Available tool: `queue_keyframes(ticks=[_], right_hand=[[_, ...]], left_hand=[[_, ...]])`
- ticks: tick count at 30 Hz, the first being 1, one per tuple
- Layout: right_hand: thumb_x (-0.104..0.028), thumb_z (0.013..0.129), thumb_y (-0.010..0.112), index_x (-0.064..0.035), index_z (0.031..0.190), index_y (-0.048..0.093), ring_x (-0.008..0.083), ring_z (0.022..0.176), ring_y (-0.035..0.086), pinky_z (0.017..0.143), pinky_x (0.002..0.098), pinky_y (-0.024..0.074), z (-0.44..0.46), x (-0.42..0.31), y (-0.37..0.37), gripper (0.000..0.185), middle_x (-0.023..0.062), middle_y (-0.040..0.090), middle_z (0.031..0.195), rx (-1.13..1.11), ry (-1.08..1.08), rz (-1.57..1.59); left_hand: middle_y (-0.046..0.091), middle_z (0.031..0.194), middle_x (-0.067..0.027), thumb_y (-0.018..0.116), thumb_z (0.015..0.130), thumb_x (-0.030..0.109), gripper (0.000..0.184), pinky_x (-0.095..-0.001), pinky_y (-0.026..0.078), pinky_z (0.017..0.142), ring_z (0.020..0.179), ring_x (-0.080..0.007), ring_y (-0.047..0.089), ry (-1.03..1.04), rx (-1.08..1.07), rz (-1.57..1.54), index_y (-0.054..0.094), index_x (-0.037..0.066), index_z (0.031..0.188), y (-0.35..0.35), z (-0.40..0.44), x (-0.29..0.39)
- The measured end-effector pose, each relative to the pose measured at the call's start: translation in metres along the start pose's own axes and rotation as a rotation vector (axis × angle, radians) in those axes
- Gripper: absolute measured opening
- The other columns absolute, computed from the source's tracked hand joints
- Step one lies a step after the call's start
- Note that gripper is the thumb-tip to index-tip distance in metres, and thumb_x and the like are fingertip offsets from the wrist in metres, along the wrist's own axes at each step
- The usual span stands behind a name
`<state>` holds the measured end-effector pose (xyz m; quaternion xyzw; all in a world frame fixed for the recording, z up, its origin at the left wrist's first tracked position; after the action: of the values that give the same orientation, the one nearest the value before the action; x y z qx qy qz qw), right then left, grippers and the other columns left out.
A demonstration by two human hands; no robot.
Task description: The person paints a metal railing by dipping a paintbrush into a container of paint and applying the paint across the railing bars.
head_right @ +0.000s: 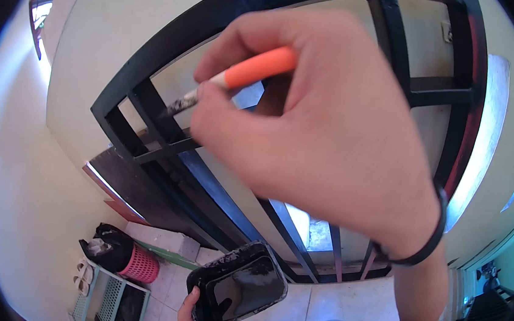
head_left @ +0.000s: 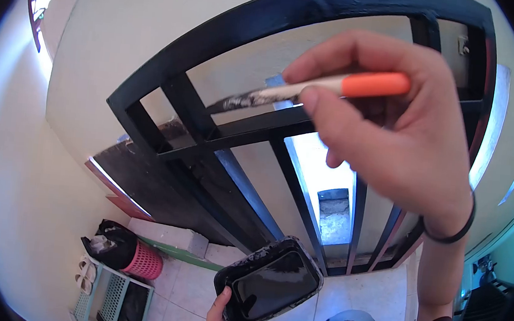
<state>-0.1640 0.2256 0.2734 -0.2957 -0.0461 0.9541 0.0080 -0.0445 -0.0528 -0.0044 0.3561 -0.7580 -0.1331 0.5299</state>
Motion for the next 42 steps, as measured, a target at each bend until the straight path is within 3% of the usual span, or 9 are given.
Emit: queue_keyframes(ticks=[4,10,18,21,25,27,31,35,42], right_hand=[[-0.012,0.093,0.067,0.0041,0.108,0.069,0.0067,0.058,0.066,0.052,0.018,0.0539,-0.015,-0.033,-0.004,0.022,0.0085,0.071,0.084,-0.04,0.004,-0.136],[-0.011,0.084,0.068,0.0034,0.096,0.065,0.0126,0.061,0.072,0.06,0.021,0.0595,-0.064,0.001,0.005,0.019,0.0109,0.071,0.08,-0.384,-0.023,-0.17],[-0.012,0.074,0.07,0.0004,0.09,0.063,0.0159,0.067,0.075,0.066,0.0224,0.0602,-0.045,-0.009,0.06,0.022,0.0107,0.071,0.079,-0.729,0.008,-0.38],[-0.016,0.081,0.074,0.0022,0.094,0.065,0.0165,0.066,0.074,0.064,0.0229,0.0596,-0.044,-0.013,0.062,0.024,0.013,0.071,0.085,-0.681,-0.001,-0.357],[-0.022,0.094,0.072,0.0064,0.104,0.069,0.0165,0.067,0.073,0.062,0.0229,0.0582,-0.042,-0.01,0.032,0.03,0.0162,0.071,0.094,-0.372,-0.037,-0.212],[-0.016,0.093,0.07,0.0074,0.101,0.071,0.0151,0.068,0.074,0.062,0.0227,0.0578,-0.034,-0.01,0.016,0.025,0.015,0.074,0.087,-0.179,-0.041,-0.137],[-0.018,0.096,0.068,0.008,0.105,0.072,0.0162,0.069,0.074,0.062,0.024,0.0587,-0.043,-0.009,0.015,0.028,0.0146,0.073,0.088,-0.264,-0.09,-0.114],[-0.007,0.069,0.073,-0.0009,0.09,0.078,0.0172,0.064,0.072,0.06,0.0254,0.0555,-0.075,0.0,0.06,0.022,0.0116,0.075,0.08,-0.572,0.057,-0.212],[-0.009,0.068,0.076,-0.0029,0.088,0.078,0.0217,0.066,0.072,0.059,0.0279,0.055,-0.085,0.015,0.083,0.022,0.0088,0.075,0.08,-0.824,0.112,-0.336]], left_hand=[[0.063,0.141,-0.0141,0.052,0.107,0.028,0.046,-0.0447,0.046,0.114,0.131,-0.028,0.06,0.007,-0.088,-0.041,0.052,0.004,0.147,0.005,-0.001,0.004],[0.061,0.143,-0.0163,0.053,0.107,0.03,0.052,-0.0435,0.047,0.112,0.132,-0.0275,0.06,0.08,-0.18,0.033,0.048,0.002,0.15,-0.006,0.008,0.004],[0.059,0.143,-0.0143,0.06,0.105,0.027,0.053,-0.0377,0.048,0.11,0.131,-0.0229,0.059,0.053,-0.256,0.005,0.044,0.001,0.149,-0.001,0.012,0.007],[0.058,0.144,-0.0134,0.061,0.104,0.025,0.055,-0.0374,0.045,0.112,0.132,-0.0225,0.057,0.05,-0.272,0.002,0.043,0.002,0.15,-0.002,0.013,0.007],[0.056,0.146,-0.0128,0.062,0.103,0.023,0.057,-0.0389,0.041,0.116,0.136,-0.0229,0.053,0.05,-0.272,-0.014,0.041,0.003,0.152,-0.004,0.011,0.008],[0.055,0.146,-0.0127,0.062,0.103,0.022,0.058,-0.0397,0.04,0.116,0.137,-0.0234,0.052,0.052,-0.26,0.006,0.04,0.003,0.153,-0.006,0.012,0.01],[0.058,0.145,-0.0148,0.056,0.105,0.026,0.053,-0.0397,0.045,0.114,0.133,-0.0244,0.057,0.119,-0.252,0.033,0.046,0.0,0.15,-0.006,0.015,0.013],[0.056,0.144,-0.0126,0.063,0.103,0.025,0.056,-0.0373,0.043,0.113,0.133,-0.0219,0.055,0.061,-0.293,0.023,0.042,0.003,0.151,-0.012,0.018,0.01],[0.058,0.142,-0.0119,0.063,0.104,0.027,0.056,-0.0365,0.044,0.112,0.132,-0.0204,0.056,0.062,-0.29,0.034,0.043,0.003,0.15,-0.006,0.017,0.009]])
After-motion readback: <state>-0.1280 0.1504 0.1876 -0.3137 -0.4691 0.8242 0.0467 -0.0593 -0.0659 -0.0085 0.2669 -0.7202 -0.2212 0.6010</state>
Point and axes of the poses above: each hand's wrist, its own z-axis towards the middle knuckle, its own y-axis out of the palm, x = y × z, the point moved 6 cm from there along z, towards the middle knuckle
